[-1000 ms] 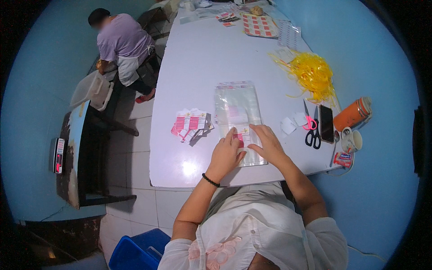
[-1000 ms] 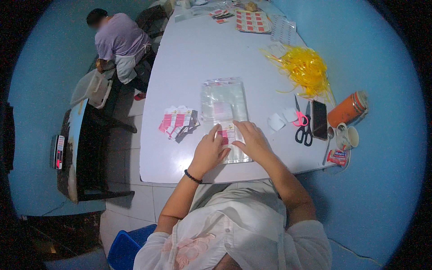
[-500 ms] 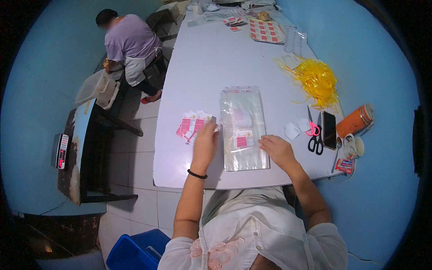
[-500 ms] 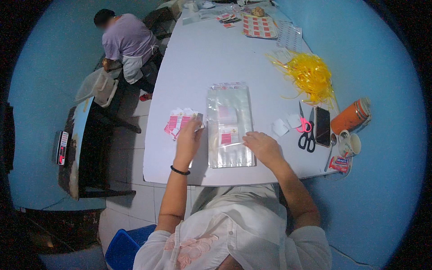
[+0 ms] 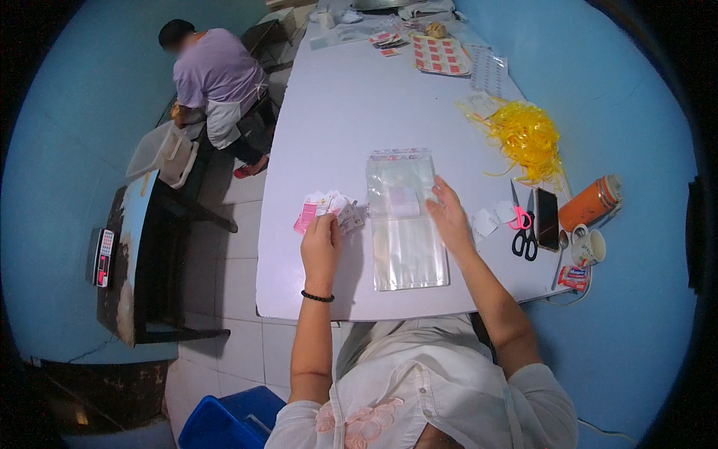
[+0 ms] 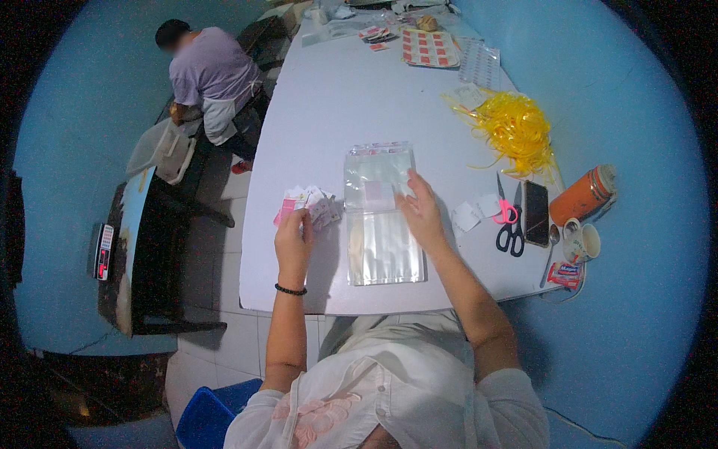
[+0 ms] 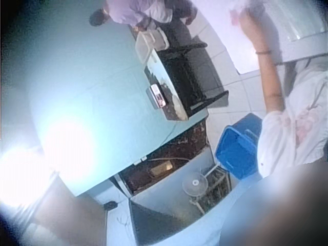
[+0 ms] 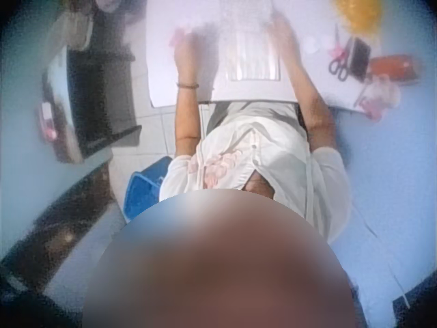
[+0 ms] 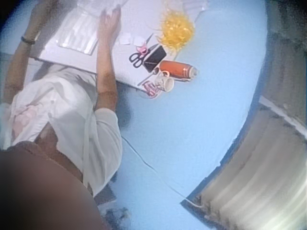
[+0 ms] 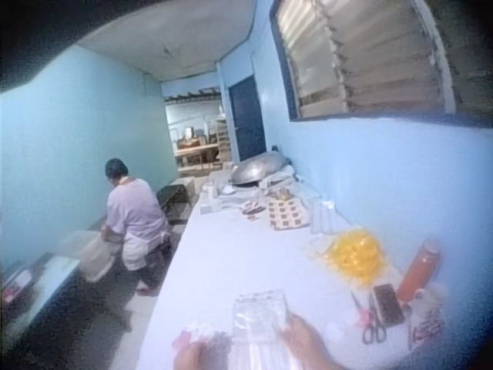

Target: The person places small pink and white packets into a clear plastic bag on a white table. They peel off small pink labels and stick them onto the packets inside the bag. The person continues to add more packets and labels to the bag.

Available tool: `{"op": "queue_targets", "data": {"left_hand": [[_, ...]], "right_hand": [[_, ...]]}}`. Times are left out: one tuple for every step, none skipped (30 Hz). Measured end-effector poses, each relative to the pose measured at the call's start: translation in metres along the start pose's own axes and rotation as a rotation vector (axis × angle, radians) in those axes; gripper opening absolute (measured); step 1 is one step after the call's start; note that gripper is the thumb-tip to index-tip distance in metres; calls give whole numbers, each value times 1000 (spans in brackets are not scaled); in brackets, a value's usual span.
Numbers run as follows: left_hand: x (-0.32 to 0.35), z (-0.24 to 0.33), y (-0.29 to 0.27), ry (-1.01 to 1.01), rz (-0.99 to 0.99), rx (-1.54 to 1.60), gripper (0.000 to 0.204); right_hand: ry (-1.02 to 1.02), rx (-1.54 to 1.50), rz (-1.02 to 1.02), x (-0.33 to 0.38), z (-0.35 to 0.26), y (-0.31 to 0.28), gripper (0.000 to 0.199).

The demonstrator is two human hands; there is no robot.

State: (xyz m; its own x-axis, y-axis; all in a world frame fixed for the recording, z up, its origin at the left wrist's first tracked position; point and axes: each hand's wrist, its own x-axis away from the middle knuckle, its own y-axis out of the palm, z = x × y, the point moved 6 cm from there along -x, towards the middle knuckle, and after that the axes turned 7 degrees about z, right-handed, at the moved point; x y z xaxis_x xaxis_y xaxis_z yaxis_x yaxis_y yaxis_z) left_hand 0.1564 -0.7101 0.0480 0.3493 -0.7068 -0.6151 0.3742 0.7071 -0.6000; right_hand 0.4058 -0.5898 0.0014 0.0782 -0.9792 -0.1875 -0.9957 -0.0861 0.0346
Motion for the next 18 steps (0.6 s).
{"op": "queue_targets", "data": {"left_hand": [[2, 12, -7, 8, 51, 3, 14], [6, 30, -9, 62, 36, 53, 16], [11, 48, -12, 114, 28, 116, 19], [16, 65, -13, 151, 15, 181, 21], [23, 81, -15, 174, -4, 222, 24], [31, 95, -15, 182, -29, 266, 26], [36, 106, -14, 191, -54, 311, 29], [37, 111, -16, 180, -38, 333, 31], [39, 115, -17, 169, -20, 354, 33], [39, 116, -18, 154, -2, 380, 35], [40, 118, -19, 172, 20, 372, 36], [40, 119, -20, 188, 42, 369, 37], [40, 120, -22, 207, 65, 374, 37], [40, 121, -23, 220, 81, 357, 38], [40, 121, -24, 237, 99, 347, 39], [40, 122, -25, 255, 117, 344, 40], [40, 122, -26, 265, 120, 333, 40], [40, 122, -27, 277, 124, 329, 41]], "right_hand": [[-104, 50, -41, 11, -13, 5, 48], [-181, 82, -80, 23, -25, 10, 48], [-92, 15, -147, 32, -30, 15, 48], [21, -70, -210, 41, -34, 20, 47], [144, -193, -279, 50, -39, 25, 47], [113, -288, -282, 59, -51, 25, 41], [174, -281, -248, 63, -55, 25, 41], [206, -321, -237, 66, -59, 25, 40], [225, -380, -235, 68, -64, 25, 40], [232, -349, -222, 69, -66, 25, 39], [226, -338, -217, 70, -68, 25, 38], [248, -308, -198, 70, -68, 24, 36], [219, -340, -210, 70, -72, 25, 36], [218, -353, -206, 71, -73, 24, 36], [217, -365, -202, 71, -73, 23, 35], [219, -362, -203, 71, -74, 23, 36], [222, -359, -204, 71, -74, 22, 36], [223, -360, -203, 71, -75, 22, 37]]}}
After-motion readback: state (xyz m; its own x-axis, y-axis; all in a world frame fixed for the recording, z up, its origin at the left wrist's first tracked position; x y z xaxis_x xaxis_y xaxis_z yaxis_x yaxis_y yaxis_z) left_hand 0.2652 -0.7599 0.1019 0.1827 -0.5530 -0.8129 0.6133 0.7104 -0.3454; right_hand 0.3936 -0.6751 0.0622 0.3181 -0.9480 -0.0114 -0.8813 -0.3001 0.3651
